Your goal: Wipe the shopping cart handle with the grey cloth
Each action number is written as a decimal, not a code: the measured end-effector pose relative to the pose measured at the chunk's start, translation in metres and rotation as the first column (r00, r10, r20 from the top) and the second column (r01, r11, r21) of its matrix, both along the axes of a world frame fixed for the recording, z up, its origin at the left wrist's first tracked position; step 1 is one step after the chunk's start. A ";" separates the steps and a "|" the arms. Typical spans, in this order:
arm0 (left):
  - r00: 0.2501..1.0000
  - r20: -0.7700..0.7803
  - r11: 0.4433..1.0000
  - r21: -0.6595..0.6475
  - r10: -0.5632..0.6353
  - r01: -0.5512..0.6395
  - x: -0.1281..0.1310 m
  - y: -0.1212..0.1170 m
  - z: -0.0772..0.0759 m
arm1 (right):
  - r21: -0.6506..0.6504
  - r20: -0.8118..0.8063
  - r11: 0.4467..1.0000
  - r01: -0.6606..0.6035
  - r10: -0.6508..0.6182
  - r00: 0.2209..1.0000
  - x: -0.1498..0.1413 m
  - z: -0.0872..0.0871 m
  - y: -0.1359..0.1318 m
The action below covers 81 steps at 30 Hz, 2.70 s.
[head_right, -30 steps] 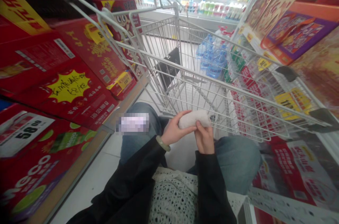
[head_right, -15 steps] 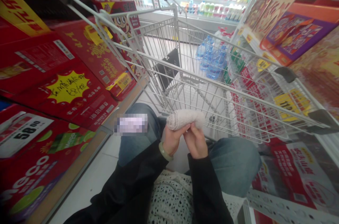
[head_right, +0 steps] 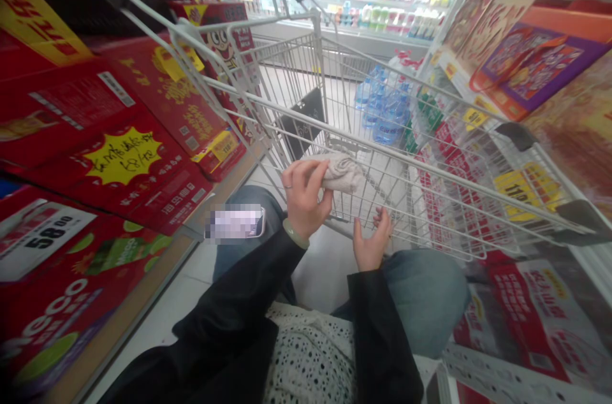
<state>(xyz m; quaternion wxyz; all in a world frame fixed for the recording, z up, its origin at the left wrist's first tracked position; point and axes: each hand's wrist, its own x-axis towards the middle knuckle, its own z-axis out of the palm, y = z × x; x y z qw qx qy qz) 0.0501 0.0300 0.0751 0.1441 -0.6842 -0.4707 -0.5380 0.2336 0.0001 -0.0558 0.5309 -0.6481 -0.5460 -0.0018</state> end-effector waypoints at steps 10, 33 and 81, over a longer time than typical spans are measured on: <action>0.992 -0.119 0.999 -0.035 -0.038 0.034 0.000 0.002 -0.026 | -0.041 0.060 0.995 0.096 -0.093 0.994 0.017 0.002 0.010; 0.987 -0.137 0.994 -0.074 -0.089 0.079 0.004 0.001 -0.020 | -0.061 -0.035 0.997 0.040 -0.042 0.999 0.016 -0.010 0.008; 0.985 -0.112 0.980 -0.164 -0.131 0.112 0.017 -0.005 -0.036 | -0.080 -0.033 0.996 0.041 -0.043 0.999 0.018 -0.014 0.010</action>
